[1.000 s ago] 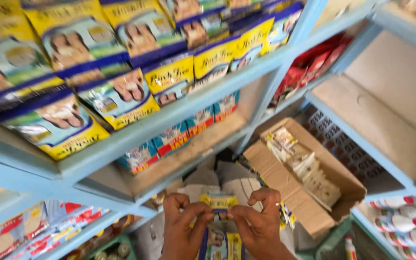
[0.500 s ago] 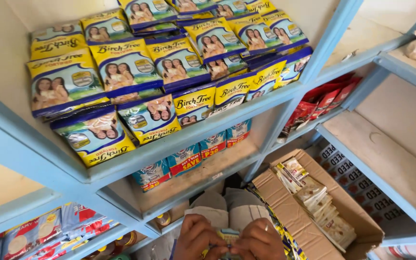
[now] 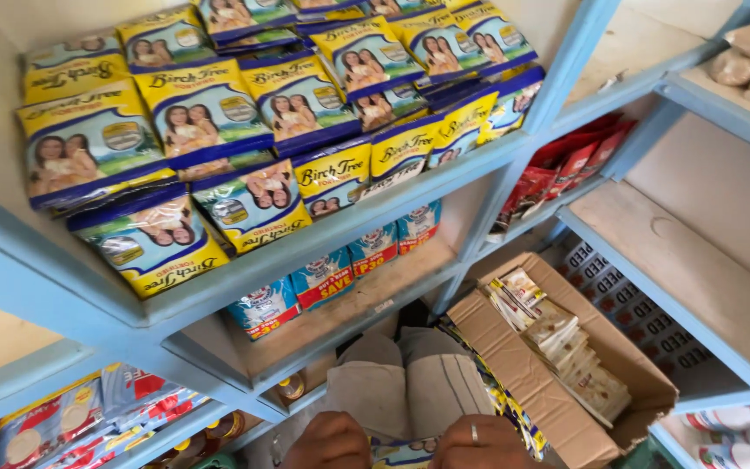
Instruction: Restocking and organizing various grocery items, primarily milk powder sachets, on shop shelves.
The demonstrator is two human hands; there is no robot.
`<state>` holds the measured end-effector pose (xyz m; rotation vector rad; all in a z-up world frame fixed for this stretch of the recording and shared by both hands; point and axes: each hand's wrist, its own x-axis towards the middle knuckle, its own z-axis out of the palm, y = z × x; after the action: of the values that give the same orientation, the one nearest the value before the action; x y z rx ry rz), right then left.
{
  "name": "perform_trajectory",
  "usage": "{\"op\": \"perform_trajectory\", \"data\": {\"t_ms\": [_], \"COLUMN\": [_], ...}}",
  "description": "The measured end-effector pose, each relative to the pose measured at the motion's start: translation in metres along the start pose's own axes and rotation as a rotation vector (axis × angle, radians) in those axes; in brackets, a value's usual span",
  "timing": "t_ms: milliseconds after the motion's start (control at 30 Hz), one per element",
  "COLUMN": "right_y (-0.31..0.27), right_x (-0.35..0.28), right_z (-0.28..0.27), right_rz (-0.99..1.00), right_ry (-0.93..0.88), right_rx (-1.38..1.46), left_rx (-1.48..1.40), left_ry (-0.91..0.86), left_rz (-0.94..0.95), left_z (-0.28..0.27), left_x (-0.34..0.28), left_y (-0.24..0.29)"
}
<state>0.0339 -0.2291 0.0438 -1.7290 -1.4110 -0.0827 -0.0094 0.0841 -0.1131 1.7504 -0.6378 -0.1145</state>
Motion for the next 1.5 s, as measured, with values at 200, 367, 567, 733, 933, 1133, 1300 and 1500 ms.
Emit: {"op": "perform_trajectory", "data": {"t_ms": [200,367,567,733,933,1133,1300,1500], "right_y": [0.01,-0.002,0.013,0.005,-0.013,-0.002,0.05,0.09], "right_x": [0.0,0.031,0.015,0.063,0.161,0.277,0.367,0.393], "right_z": [0.0,0.037,0.095,0.053,-0.05,-0.111,-0.134,-0.147], "right_rz": [-0.121,0.069,0.405,-0.126,-0.166,0.004,0.106,0.242], "right_ry": [-0.026,0.264,0.362,0.459,0.504,0.549,0.428,0.296], "right_rx": [0.025,0.147,0.47,-0.134,-0.555,-0.157,0.107,0.199], "left_rx": [0.301,-0.177,-0.298,-0.243,0.39,0.485,0.828,0.781], "left_ry": [0.069,0.472,0.795,0.893,0.907,0.805,0.785,0.827], "left_rz": [0.574,0.605,0.584,0.613,0.712,0.523,0.406,0.232], "left_z": [-0.043,-0.036,-0.023,-0.042,-0.122,-0.199,-0.279,-0.311], "left_x": [0.053,0.059,0.065,0.095,0.149,0.187,0.257,0.288], "left_y": [0.107,0.144,0.138,0.177,0.27,0.32,0.29,0.268]}}
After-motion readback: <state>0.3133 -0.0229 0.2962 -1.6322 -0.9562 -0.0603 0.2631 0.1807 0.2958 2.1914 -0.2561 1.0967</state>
